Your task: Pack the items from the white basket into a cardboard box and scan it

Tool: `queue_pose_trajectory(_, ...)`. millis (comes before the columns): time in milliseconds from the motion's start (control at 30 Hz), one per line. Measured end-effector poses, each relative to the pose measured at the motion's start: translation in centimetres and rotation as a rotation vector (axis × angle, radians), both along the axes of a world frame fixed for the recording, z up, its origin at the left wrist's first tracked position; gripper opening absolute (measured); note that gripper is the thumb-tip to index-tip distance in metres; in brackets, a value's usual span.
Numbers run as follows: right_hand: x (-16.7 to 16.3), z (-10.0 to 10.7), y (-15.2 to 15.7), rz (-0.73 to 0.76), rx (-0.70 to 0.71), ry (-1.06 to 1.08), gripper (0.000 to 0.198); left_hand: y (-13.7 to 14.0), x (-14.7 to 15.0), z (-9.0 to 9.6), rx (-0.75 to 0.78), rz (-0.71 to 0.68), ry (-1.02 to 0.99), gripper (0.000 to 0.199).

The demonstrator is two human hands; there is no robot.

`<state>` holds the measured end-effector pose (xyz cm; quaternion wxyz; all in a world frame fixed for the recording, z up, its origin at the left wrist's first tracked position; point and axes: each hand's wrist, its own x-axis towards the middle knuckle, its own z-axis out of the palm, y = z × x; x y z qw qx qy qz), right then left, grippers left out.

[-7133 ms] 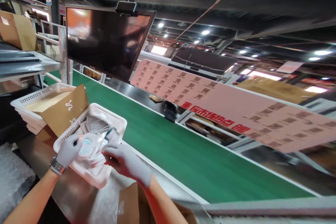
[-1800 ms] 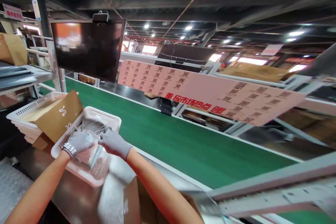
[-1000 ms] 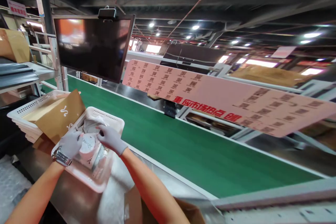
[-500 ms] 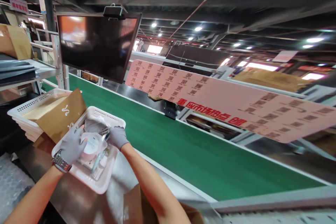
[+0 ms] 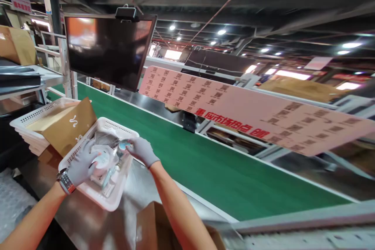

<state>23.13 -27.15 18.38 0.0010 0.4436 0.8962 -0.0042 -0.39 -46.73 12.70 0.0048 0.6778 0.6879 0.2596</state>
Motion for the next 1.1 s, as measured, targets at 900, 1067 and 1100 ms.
queue_pose_trajectory(900, -5.8, -0.7, -5.4, 0.384, -0.249, 0.252, 0.034, -0.8, -0.4, -4.6, 0.437, 0.035, -0.132, 0.025)
queue_pose_trajectory(1067, -6.4, -1.3, -5.8, 0.315, -0.154, 0.059, 0.058, -1.2, -0.1, -4.7, 0.434, 0.061, -0.158, 0.023)
queue_pose_trajectory(1100, -6.2, -1.4, -5.9, 0.308, -0.139, 0.082, 0.064, -1.3, -0.1, -4.6, 0.426, 0.066, -0.160, 0.022)
